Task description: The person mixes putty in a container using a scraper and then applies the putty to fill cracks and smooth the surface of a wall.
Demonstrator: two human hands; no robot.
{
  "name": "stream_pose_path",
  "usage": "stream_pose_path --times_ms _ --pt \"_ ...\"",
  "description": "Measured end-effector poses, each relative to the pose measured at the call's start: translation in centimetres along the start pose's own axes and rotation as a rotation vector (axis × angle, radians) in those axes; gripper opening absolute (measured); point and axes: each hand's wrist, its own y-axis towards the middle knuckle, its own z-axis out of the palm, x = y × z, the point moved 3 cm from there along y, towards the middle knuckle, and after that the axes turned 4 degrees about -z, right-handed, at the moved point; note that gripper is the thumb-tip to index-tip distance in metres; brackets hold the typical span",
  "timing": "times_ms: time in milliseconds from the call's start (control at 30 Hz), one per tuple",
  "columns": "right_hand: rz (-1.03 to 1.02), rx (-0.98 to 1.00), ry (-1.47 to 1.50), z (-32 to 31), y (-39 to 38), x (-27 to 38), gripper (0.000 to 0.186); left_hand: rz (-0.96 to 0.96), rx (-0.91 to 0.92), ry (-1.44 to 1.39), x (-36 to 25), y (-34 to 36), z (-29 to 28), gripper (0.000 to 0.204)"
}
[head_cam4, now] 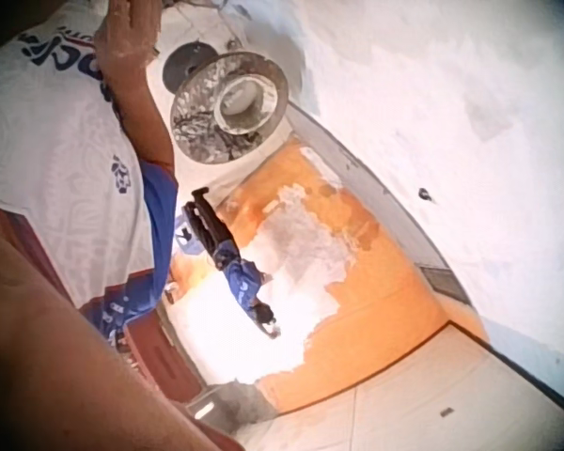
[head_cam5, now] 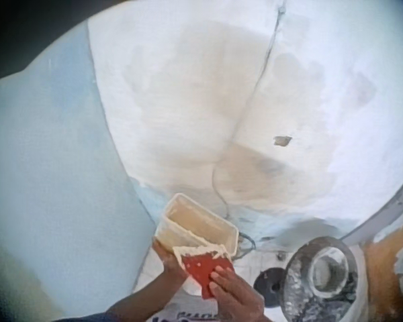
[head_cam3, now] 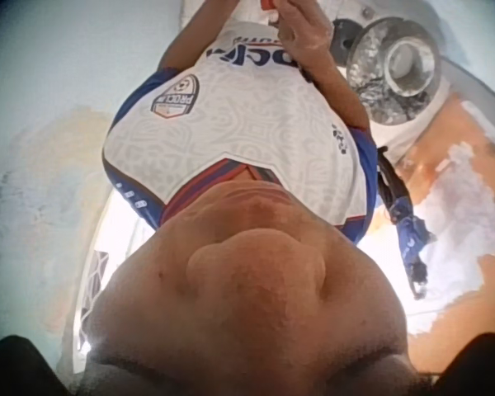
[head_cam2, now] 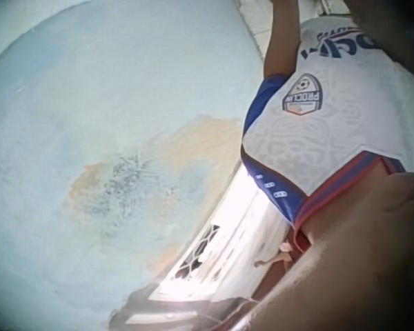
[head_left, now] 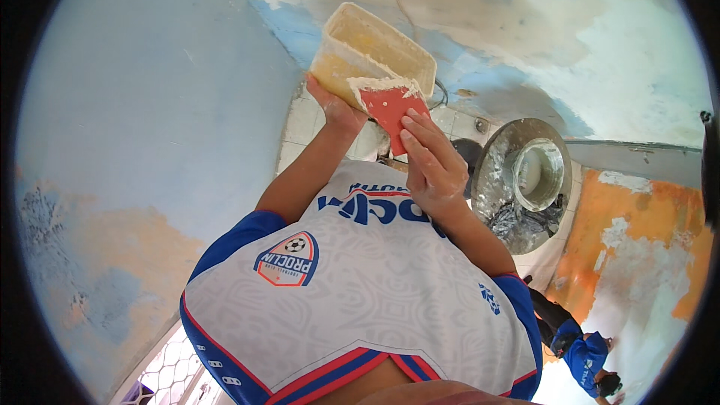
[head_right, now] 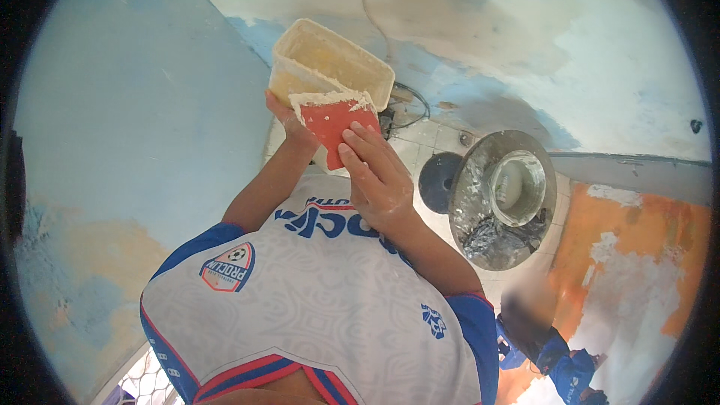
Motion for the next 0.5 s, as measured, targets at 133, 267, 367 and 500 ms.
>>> stream_pose_path --times_ms 133,267,367,500 --pt "0.058 -0.148 0.125 -3.0 -0.8 -1.0 0.025 0.051 -0.028 0.010 1.9 -0.1 0.0 0.099" --pt "0.014 -0.354 0.199 -4.3 -0.7 -4.9 0.023 0.028 -0.037 0.010 3.1 -0.7 0.7 0.098" --pt "-0.046 -0.152 0.149 -3.4 -0.6 -5.5 0.024 0.019 -0.028 0.000 3.9 -0.8 1.1 0.099" --pt "-0.140 -0.045 0.084 -2.1 -2.2 -4.8 0.025 0.047 0.037 -0.026 3.8 -0.1 1.5 0.101"
